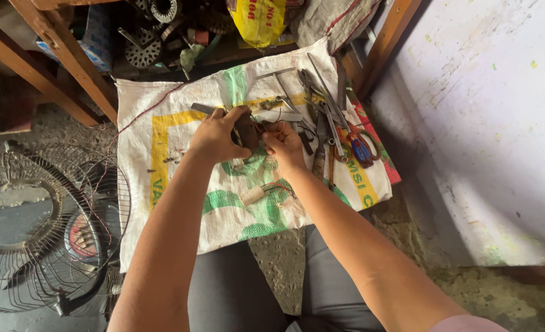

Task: The person removes bolts from a fan motor with a wrench, detaches the motor from the metal cage, and strips electrical wires using scissors and pliers.

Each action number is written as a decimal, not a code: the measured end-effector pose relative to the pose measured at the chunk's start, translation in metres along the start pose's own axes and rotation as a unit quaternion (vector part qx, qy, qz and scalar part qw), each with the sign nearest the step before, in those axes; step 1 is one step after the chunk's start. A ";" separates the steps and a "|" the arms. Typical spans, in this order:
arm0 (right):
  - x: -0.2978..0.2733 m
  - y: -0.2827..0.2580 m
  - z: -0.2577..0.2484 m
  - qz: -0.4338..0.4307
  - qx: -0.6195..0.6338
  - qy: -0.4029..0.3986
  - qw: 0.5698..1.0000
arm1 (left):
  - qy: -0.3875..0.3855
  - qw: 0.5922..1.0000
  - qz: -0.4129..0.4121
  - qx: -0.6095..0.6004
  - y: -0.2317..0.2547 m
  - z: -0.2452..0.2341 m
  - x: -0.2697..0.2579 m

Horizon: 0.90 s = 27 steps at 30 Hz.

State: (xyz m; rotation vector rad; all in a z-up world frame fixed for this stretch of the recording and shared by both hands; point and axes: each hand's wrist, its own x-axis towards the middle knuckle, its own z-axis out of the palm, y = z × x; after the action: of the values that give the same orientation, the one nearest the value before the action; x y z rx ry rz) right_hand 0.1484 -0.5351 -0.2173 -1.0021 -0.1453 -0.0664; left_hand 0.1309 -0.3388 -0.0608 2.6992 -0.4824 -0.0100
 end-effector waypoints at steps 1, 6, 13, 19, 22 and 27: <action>-0.001 0.000 0.000 -0.007 0.007 -0.004 1.000 | 0.005 1.000 0.002 0.002 0.000 0.001 -0.001; 0.006 0.007 -0.008 -0.019 0.013 -0.011 1.000 | 0.018 1.000 -0.006 0.008 0.003 0.003 -0.002; 0.009 0.009 -0.013 0.016 0.015 0.019 1.000 | -0.010 0.990 -0.076 -0.117 0.005 -0.001 0.005; 0.026 0.002 0.000 0.105 -0.050 0.102 0.988 | -0.041 0.991 -0.123 -0.018 0.022 0.011 0.035; 0.022 0.006 -0.002 0.067 -0.035 0.065 0.995 | -0.008 0.998 -0.060 -0.015 0.014 0.028 0.045; 0.010 0.007 -0.012 0.007 0.022 0.004 1.000 | 0.037 0.991 -0.046 -0.121 -0.004 0.019 0.034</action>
State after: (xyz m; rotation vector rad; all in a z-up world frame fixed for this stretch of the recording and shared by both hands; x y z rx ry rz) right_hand 0.1606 -0.5413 -0.2283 -0.9597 -0.1320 -0.0548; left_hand 0.1632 -0.3540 -0.0779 2.4709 -0.3131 0.0062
